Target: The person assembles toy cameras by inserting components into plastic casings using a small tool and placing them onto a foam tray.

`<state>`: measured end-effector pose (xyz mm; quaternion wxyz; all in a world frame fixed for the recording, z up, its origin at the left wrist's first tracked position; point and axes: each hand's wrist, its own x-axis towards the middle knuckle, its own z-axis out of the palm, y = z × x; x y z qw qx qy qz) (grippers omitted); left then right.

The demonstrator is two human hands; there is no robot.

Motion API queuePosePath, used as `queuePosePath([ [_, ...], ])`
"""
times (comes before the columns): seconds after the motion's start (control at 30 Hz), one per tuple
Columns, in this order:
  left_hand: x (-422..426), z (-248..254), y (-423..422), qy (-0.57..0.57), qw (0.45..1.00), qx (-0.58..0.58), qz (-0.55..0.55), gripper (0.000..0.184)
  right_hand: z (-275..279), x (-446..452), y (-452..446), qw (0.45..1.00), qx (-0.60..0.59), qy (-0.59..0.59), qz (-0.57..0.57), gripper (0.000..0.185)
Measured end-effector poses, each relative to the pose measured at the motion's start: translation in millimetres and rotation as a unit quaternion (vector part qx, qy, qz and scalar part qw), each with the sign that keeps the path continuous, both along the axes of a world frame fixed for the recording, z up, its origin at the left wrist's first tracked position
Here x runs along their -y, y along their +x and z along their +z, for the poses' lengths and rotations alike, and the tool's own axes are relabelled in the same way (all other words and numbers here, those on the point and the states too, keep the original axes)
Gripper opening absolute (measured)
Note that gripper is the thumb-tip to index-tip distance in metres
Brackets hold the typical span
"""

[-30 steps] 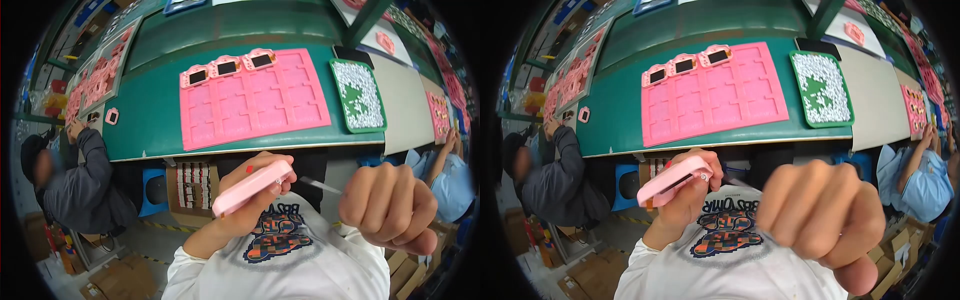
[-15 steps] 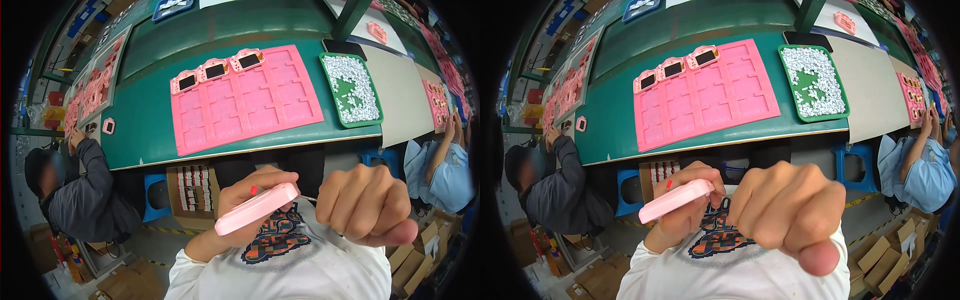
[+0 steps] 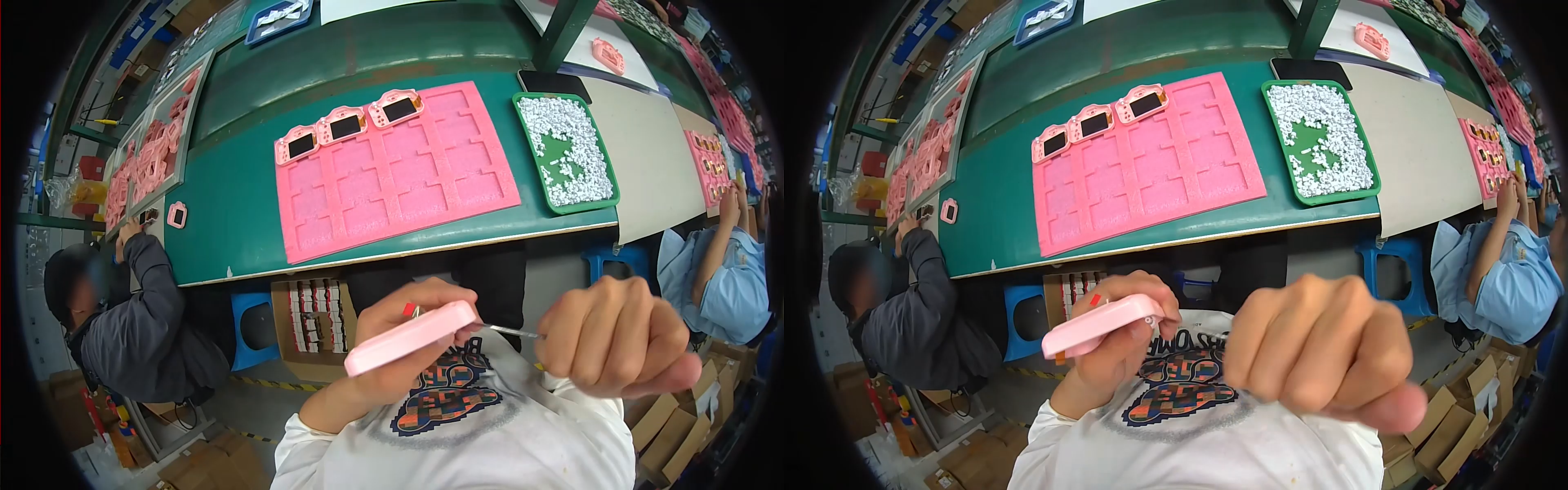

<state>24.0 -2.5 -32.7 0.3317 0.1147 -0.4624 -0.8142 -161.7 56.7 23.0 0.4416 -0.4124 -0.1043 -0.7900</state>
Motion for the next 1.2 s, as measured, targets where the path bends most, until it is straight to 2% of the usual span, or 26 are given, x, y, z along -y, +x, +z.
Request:
queuePosePath([
  [0.07, 7.6, 3.2, -6.0, -0.028, 0.993, 0.097, 0.060, 0.038, -4.2, 0.9, -20.2, 0.997, -0.031, 0.045, -0.054, 0.044],
  [0.1, 21.1, -1.6, -6.3, -0.033, 0.993, 0.096, 0.055, 0.038, -6.2, 1.5, -30.4, 0.993, -0.047, 0.068, -0.079, 0.041],
  [0.13, 43.9, -11.8, -3.3, -0.171, 0.964, 0.196, 0.052, 0.041, -18.6, 4.7, -51.1, 0.888, -0.297, 0.124, -0.327, 0.032],
  [0.17, 65.8, -17.3, -2.7, -0.304, 0.907, 0.288, 0.051, 0.043, -29.4, 8.7, -70.9, 0.660, -0.504, 0.168, -0.531, 0.023],
  [0.23, 99.1, -14.5, -9.7, -0.363, 0.843, 0.389, 0.072, 0.031, -42.7, 17.1, -103.5, 0.494, -0.606, 0.352, -0.515, 0.009],
  [0.27, 116.9, -11.7, -16.3, -0.369, 0.842, 0.387, 0.067, 0.031, -56.9, 20.2, -126.7, 0.492, -0.602, 0.354, -0.520, 0.009],
  [0.33, 150.8, -5.9, -36.8, -0.445, 0.770, 0.456, 0.043, 0.011, -89.3, 24.6, -168.4, 0.333, -0.656, 0.431, -0.523, 0.015],
  [0.37, 164.1, -2.8, -51.6, -0.502, 0.730, 0.461, 0.050, 0.013, -97.5, 26.4, -176.1, 0.332, -0.652, 0.434, -0.525, 0.015],
  [0.4, 177.5, 0.5, -67.1, -0.556, 0.687, 0.464, 0.058, 0.019, -104.2, 28.4, -183.2, 0.308, -0.670, 0.435, -0.517, 0.016],
  [0.43, 191.3, 1.8, -84.1, -0.560, 0.685, 0.462, 0.057, 0.019, -109.8, 30.5, -189.4, 0.282, -0.688, 0.436, -0.507, 0.017],
  [0.5, 216.3, -0.7, -116.5, -0.619, 0.634, 0.462, 0.044, 0.025, -117.9, 33.2, -198.6, 0.231, -0.722, 0.436, -0.485, 0.020],
  [0.53, 227.5, -2.2, -129.8, -0.622, 0.632, 0.459, 0.043, 0.025, -120.5, 35.3, -201.4, 0.231, -0.719, 0.438, -0.487, 0.020],
  [0.67, 255.1, -15.6, -179.0, -0.648, 0.506, 0.569, -0.007, 0.027, -125.4, 42.9, -201.9, 0.247, -0.737, 0.432, -0.457, 0.019],
  [0.87, 272.4, -34.5, -185.9, -0.620, 0.514, 0.591, -0.040, 0.027, -119.9, 53.3, -202.0, 0.270, -0.720, 0.462, -0.442, 0.018],
  [1.03, 267.3, -42.9, -175.7, -0.645, 0.531, 0.550, 0.010, 0.027, -114.8, 61.4, -206.2, 0.271, -0.735, 0.471, -0.405, 0.018],
  [1.2, 269.0, -52.8, -171.2, -0.694, 0.508, 0.508, 0.041, 0.027, -109.2, 64.1, -200.4, 0.294, -0.719, 0.468, -0.421, 0.016],
])
